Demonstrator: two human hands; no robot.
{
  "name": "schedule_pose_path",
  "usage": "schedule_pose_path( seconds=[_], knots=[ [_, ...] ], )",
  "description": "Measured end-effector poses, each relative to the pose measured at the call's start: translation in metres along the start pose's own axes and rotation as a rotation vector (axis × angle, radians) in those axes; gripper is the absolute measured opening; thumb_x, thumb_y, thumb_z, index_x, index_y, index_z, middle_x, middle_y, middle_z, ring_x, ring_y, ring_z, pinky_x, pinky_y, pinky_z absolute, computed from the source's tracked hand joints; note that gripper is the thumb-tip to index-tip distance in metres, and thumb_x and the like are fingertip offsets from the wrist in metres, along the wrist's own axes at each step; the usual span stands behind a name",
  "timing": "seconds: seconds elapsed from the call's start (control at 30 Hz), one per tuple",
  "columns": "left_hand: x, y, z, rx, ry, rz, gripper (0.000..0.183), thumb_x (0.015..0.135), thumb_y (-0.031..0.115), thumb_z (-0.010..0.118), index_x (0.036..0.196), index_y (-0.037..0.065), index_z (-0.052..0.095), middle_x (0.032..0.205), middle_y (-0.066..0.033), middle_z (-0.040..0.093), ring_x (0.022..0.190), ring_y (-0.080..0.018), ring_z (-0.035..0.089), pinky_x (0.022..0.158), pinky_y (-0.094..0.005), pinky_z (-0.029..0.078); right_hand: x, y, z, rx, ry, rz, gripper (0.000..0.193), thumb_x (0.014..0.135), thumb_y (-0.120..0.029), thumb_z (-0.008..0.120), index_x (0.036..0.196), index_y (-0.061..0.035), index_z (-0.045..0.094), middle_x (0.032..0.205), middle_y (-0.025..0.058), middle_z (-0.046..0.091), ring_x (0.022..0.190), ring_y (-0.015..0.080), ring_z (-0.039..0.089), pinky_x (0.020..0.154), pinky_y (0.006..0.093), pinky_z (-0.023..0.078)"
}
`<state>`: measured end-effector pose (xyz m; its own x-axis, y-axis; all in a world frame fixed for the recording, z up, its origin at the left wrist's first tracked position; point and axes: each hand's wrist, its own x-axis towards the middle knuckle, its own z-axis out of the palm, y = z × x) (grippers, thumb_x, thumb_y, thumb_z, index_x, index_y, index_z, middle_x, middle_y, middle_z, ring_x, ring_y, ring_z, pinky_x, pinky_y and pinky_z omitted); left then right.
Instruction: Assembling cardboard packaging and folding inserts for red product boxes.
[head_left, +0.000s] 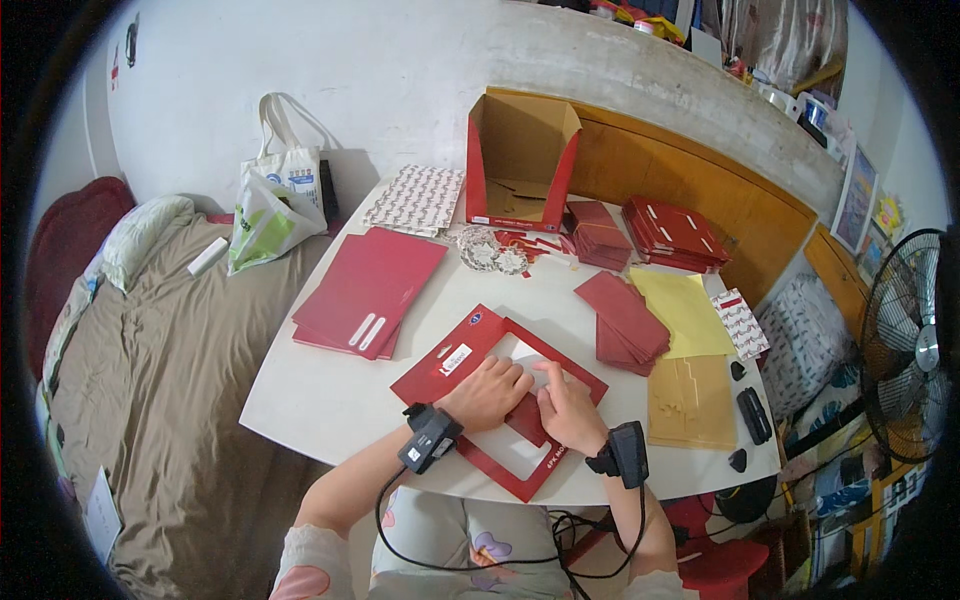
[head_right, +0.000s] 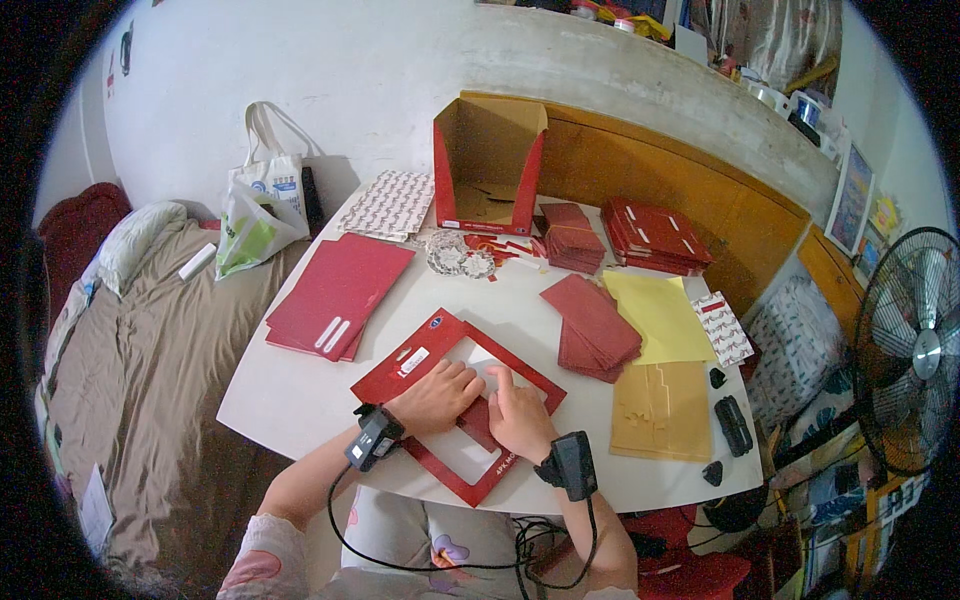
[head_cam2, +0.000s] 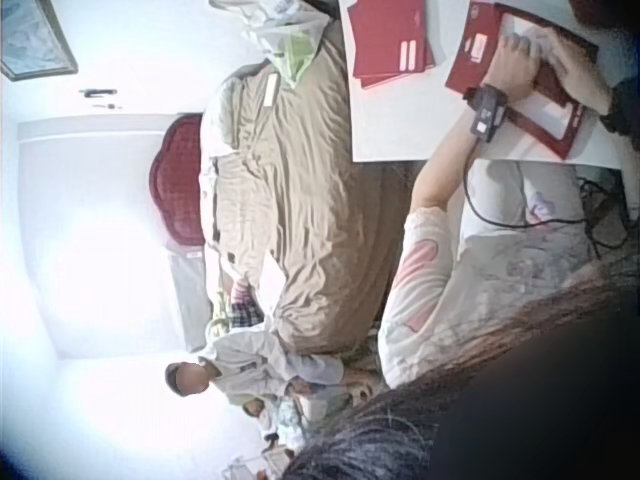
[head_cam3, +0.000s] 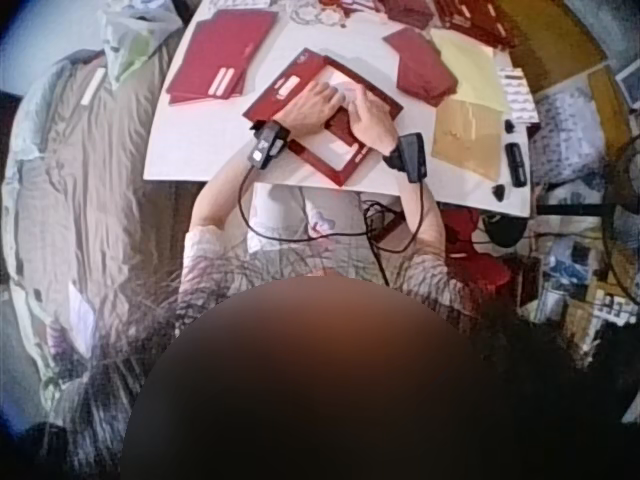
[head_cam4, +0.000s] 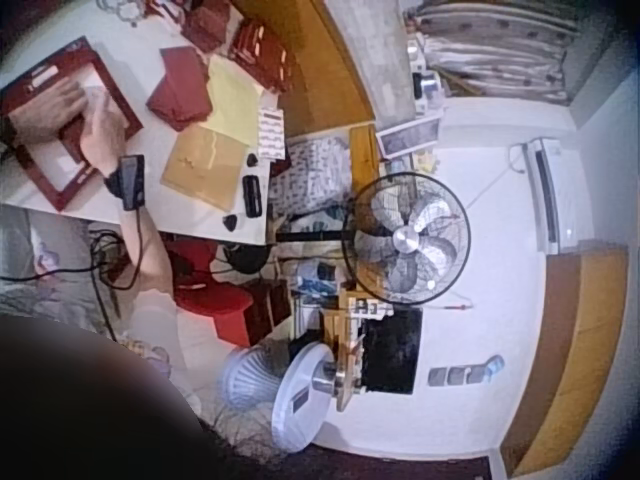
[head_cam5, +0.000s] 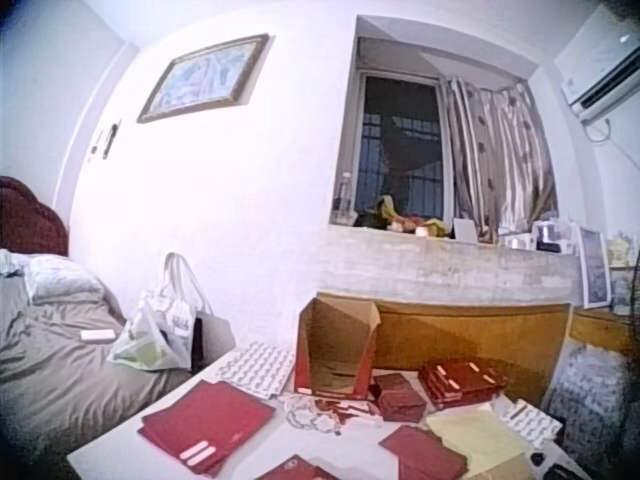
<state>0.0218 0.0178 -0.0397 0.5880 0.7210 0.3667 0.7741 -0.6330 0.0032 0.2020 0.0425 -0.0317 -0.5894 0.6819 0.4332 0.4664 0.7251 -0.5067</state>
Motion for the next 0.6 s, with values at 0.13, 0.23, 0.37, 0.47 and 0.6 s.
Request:
schedule_pose_path(
  seconds=[0.13, 0.23, 0.37, 0.47, 0.6],
  knots=[
    [0.0002, 0.0004, 0.0025, 0.026, 0.013, -0.003, 0.017, 0.077, 0.008, 0.053, 0.092, 0.003, 0.047, 0.09, -0.0111, 0.051, 0.088, -0.025, 0.049, 0.08, -0.0336, 0.037, -0.0023, 0.0, 0.0012, -0.086, -0.052, -0.064, 0.035, 0.082, -0.001, 0.049, 0.116, -0.0012, 0.038, 0.063, 0.0187, 0.057, 0.063, 0.0393, 0.057, 0.064, 0.0495, 0.041],
    [0.0003, 0.0008, 0.0027, -0.01, 0.002, -0.01, 0.02, 0.076, 0.008, 0.054, 0.093, 0.002, 0.047, 0.092, -0.0119, 0.051, 0.09, -0.0257, 0.049, 0.081, -0.0341, 0.037, -0.0019, 0.0028, 0.0019, -0.039, -0.075, -0.049, 0.035, 0.082, -0.002, 0.049, 0.115, -0.0017, 0.037, 0.064, 0.019, 0.058, 0.064, 0.039, 0.056, 0.063, 0.0483, 0.04],
    [0.0003, 0.001, -0.0009, -0.128, -0.007, -0.029, 0.031, 0.072, 0.004, 0.058, 0.1, -0.001, 0.047, 0.095, -0.0143, 0.051, 0.093, -0.0291, 0.049, 0.084, -0.0373, 0.038, -0.0047, 0.0029, 0.0044, -0.102, -0.104, -0.029, 0.036, 0.082, -0.001, 0.049, 0.115, -0.0019, 0.036, 0.067, 0.0191, 0.059, 0.067, 0.0393, 0.057, 0.063, 0.0478, 0.039],
    [0.0025, -0.003, -0.0057, -0.248, -0.083, -0.034, 0.038, 0.07, 0.001, 0.058, 0.106, -0.003, 0.047, 0.096, -0.0157, 0.051, 0.096, -0.0311, 0.048, 0.087, -0.0391, 0.037, -0.0044, 0.0042, 0.0048, -0.078, -0.13, -0.001, 0.037, 0.082, -0.001, 0.05, 0.115, -0.0022, 0.034, 0.069, 0.019, 0.059, 0.069, 0.0396, 0.057, 0.064, 0.0477, 0.038],
    [0.0014, -0.0063, -0.0057, -0.253, -0.066, -0.014, 0.039, 0.069, 0.0, 0.056, 0.107, -0.003, 0.047, 0.096, -0.0156, 0.051, 0.096, -0.0315, 0.048, 0.087, -0.0385, 0.038, -0.0032, 0.0009, 0.0037, -0.057, -0.129, 0.022, 0.037, 0.081, -0.002, 0.05, 0.115, -0.0021, 0.035, 0.07, 0.0193, 0.06, 0.069, 0.0404, 0.057, 0.065, 0.0481, 0.039]
  ],
)
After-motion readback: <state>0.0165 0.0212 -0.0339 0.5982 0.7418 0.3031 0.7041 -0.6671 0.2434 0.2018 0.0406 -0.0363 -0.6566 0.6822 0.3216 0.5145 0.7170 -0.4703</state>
